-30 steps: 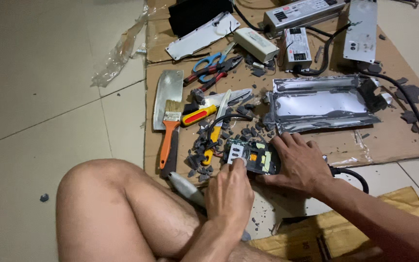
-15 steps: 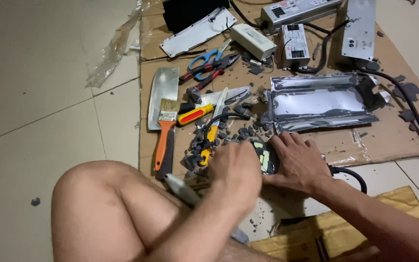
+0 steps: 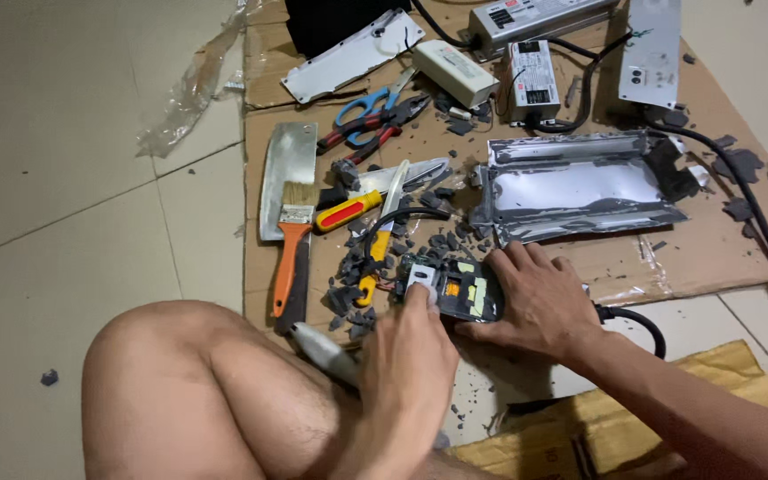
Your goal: The person sits on the floor and uses a small tool to pry open and disassemble a black electronic device. They remove the casing and internal components, placing them on the surrounding cardboard.
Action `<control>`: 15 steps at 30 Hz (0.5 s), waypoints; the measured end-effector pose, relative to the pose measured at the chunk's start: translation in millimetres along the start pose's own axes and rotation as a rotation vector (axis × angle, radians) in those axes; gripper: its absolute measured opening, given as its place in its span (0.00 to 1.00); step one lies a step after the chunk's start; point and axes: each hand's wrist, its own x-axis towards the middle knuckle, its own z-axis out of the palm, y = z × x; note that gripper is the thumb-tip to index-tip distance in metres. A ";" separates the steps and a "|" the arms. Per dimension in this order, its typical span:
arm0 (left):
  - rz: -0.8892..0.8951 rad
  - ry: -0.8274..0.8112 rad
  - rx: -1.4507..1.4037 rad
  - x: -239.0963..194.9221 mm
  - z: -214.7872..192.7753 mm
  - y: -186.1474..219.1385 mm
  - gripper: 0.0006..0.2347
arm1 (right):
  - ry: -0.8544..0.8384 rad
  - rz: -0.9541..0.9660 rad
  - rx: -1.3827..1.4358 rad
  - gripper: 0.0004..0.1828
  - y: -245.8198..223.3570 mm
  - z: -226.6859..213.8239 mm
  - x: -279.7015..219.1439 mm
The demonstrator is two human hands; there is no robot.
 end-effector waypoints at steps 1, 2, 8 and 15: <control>-0.003 0.000 0.005 1.0 -16.5 12.3 0.12 | -0.001 -0.002 0.005 0.55 -0.4 0.3 -1.1; -0.012 -0.148 0.134 2.0 -32.8 24.6 0.11 | 0.004 -0.001 0.013 0.54 -1.1 0.7 -2.4; -0.023 -0.327 0.331 21.1 -34.4 43.0 0.11 | 0.078 0.000 -0.021 0.49 2.6 9.0 0.6; 0.137 0.202 -0.231 10.4 47.8 -42.3 0.11 | 0.065 -0.022 0.034 0.55 -0.1 5.0 -1.7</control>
